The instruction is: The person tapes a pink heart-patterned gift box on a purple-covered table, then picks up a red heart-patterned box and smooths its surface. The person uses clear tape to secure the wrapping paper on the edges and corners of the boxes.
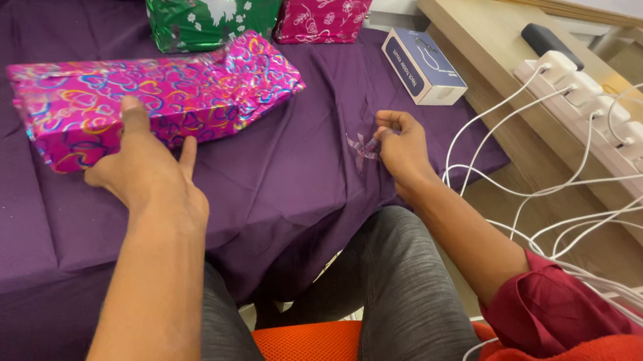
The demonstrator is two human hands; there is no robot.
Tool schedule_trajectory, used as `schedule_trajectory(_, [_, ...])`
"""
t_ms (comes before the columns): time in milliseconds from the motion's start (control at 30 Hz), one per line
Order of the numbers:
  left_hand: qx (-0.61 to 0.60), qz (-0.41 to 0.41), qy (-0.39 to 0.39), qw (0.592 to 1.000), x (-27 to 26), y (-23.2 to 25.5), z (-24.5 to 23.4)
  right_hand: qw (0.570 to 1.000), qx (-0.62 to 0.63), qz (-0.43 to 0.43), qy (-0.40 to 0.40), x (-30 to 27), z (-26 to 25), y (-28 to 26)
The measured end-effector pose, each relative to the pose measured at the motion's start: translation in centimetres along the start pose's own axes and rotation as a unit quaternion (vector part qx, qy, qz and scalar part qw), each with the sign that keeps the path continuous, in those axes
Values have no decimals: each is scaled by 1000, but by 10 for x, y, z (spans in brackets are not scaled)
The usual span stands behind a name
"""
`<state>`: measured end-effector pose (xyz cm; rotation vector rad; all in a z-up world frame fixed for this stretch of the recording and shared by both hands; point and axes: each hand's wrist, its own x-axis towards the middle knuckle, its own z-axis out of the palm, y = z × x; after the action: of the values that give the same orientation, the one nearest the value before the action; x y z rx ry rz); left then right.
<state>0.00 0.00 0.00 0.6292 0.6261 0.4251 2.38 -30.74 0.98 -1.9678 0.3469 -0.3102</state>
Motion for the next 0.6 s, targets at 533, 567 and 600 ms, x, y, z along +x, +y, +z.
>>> schedule_trajectory(533, [79,-87,-101,988,-69,-25,55,995,-95,-42,7,-2,-37,25])
schedule_trajectory(567, [129,-126,-113,977,-77,-30,59,992,-119,-47,-7,-3,-39,27])
schedule_trajectory(600, [178,-165,-124,962,-86,-36,63,988,-142,-52,-21,-5,-41,29])
